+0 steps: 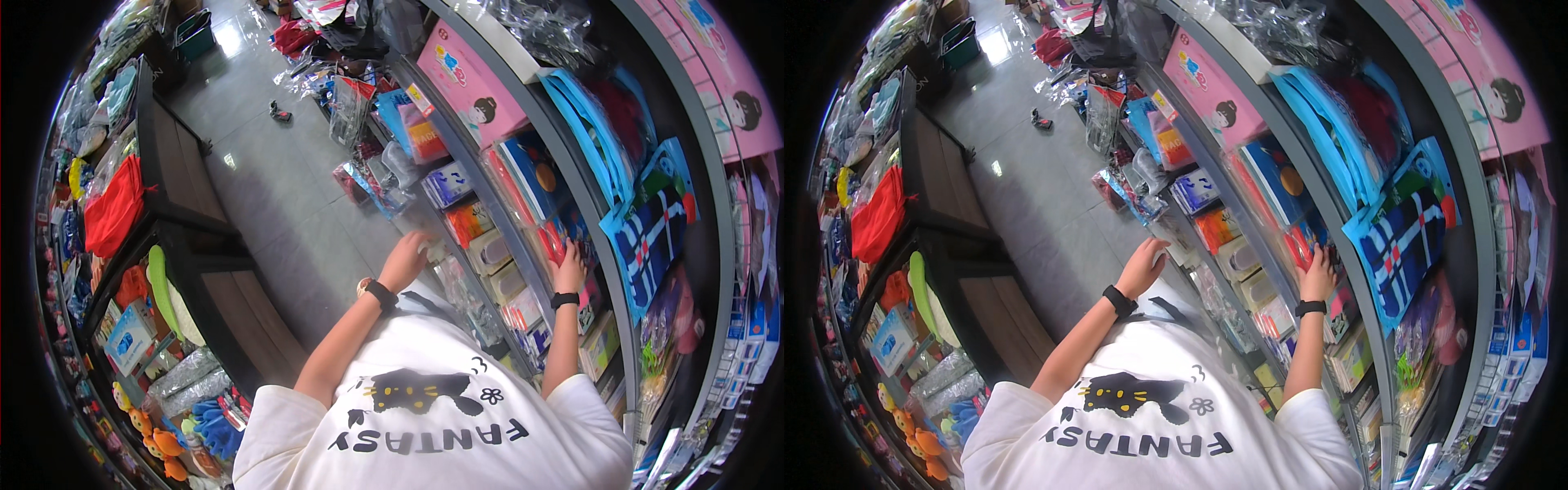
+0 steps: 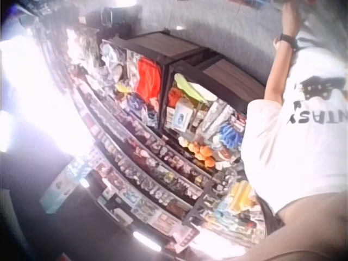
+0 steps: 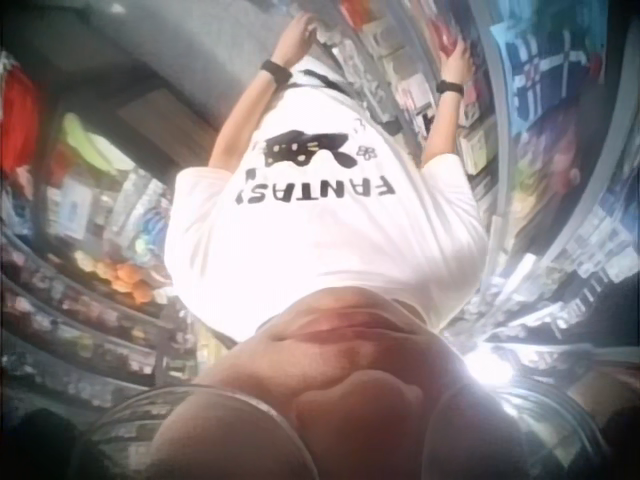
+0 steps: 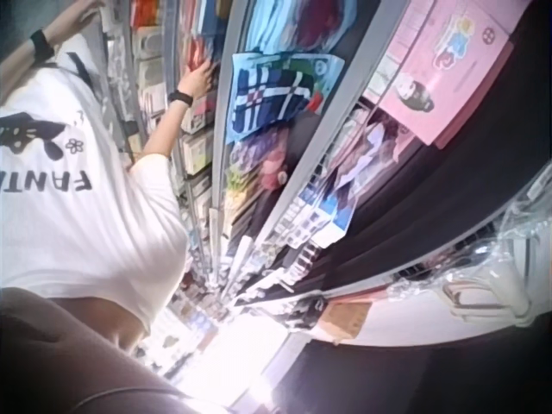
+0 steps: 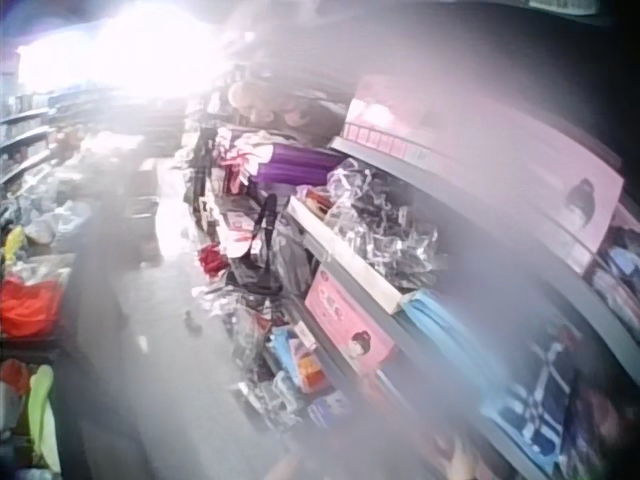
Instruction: Picking up various items including stationery boxes and tissues and placing them onto shelves in a convenience store.
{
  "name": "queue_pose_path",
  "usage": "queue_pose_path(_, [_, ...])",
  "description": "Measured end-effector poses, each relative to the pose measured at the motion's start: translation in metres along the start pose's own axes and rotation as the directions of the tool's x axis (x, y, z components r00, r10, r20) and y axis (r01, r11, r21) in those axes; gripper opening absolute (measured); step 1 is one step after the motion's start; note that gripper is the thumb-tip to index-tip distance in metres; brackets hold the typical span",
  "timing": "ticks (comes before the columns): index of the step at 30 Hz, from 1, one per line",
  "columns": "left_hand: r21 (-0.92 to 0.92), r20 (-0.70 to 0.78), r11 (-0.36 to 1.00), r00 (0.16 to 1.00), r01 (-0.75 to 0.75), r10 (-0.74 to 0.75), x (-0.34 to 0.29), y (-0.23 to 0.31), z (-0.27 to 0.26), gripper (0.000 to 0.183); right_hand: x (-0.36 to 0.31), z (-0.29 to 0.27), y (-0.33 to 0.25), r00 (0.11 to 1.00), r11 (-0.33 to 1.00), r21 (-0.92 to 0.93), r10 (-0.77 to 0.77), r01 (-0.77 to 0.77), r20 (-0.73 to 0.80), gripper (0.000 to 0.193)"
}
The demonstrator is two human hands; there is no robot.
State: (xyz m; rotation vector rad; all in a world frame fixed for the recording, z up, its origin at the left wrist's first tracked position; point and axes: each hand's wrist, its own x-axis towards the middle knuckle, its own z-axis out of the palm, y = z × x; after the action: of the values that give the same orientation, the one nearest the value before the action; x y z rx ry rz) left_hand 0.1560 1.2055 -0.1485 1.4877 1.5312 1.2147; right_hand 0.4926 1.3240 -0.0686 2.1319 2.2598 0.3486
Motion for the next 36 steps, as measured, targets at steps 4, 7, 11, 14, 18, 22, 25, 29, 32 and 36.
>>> queue_pose_path(4, [0.018, -0.066, 1.0, 0.998, -0.005, 0.006, -0.002, -0.019, -0.004, 0.026, 0.008, 0.007, 0.005, 0.999, 0.999, -0.027, 0.019, -0.018, 0.027, 0.066])
queue_pose_path(7, [-0.03, -0.071, 0.999, 0.997, 0.029, -0.032, 0.003, -0.028, -0.012, 0.025, 0.004, 0.013, 0.008, 1.0, 0.999, -0.035, 0.022, -0.022, -0.02, 0.066])
queue_pose_path(11, [-0.094, -0.117, 0.992, 0.988, 0.09, -0.1, 0.016, -0.044, -0.033, 0.027, -0.001, 0.008, -0.009, 0.989, 0.989, -0.039, 0.145, -0.144, 0.027, 0.062])
queue_pose_path(14, [-0.085, -0.121, 0.992, 0.987, 0.095, -0.105, 0.035, -0.055, -0.058, 0.027, -0.002, 0.018, -0.006, 0.984, 0.984, -0.013, 0.175, -0.176, -0.027, 0.062])
queue_pose_path(18, [0.028, -0.161, 0.997, 0.985, 0.072, -0.067, 0.062, -0.077, -0.103, 0.026, -0.002, -0.039, -0.033, 0.989, 0.993, 0.011, 0.117, -0.119, 0.09, 0.039])
queue_pose_path(22, [0.085, -0.072, 0.993, 0.994, 0.082, -0.076, 0.101, -0.086, -0.157, 0.025, -0.001, -0.059, -0.045, 0.994, 0.973, 0.217, 0.094, -0.081, -0.053, 0.029])
queue_pose_path(25, [0.101, -0.106, 0.994, 0.994, 0.036, -0.025, 0.122, -0.086, -0.206, 0.023, 0.019, -0.126, -0.181, 0.977, 0.943, 0.259, -0.211, 0.206, -0.009, 0.024])
queue_pose_path(29, [0.091, -0.258, 0.99, 0.962, 0.111, -0.084, 0.12, -0.083, -0.28, 0.022, 0.075, -0.146, -0.36, 0.702, 0.403, 0.876, -0.704, 0.265, 0.111, 0.026])
queue_pose_path(32, [0.068, -0.46, 0.964, 0.865, 0.259, -0.2, 0.094, -0.081, -0.325, 0.023, 0.099, -0.155, -0.468, 0.364, 0.156, 0.887, -0.931, 0.434, -0.014, 0.027])
queue_pose_path(36, [0.031, -0.653, 0.885, 0.68, 0.464, -0.334, 0.051, -0.098, -0.365, 0.025, 0.118, -0.169, -0.599, 0.056, -0.135, 0.66, -0.964, 0.739, -0.26, 0.027])
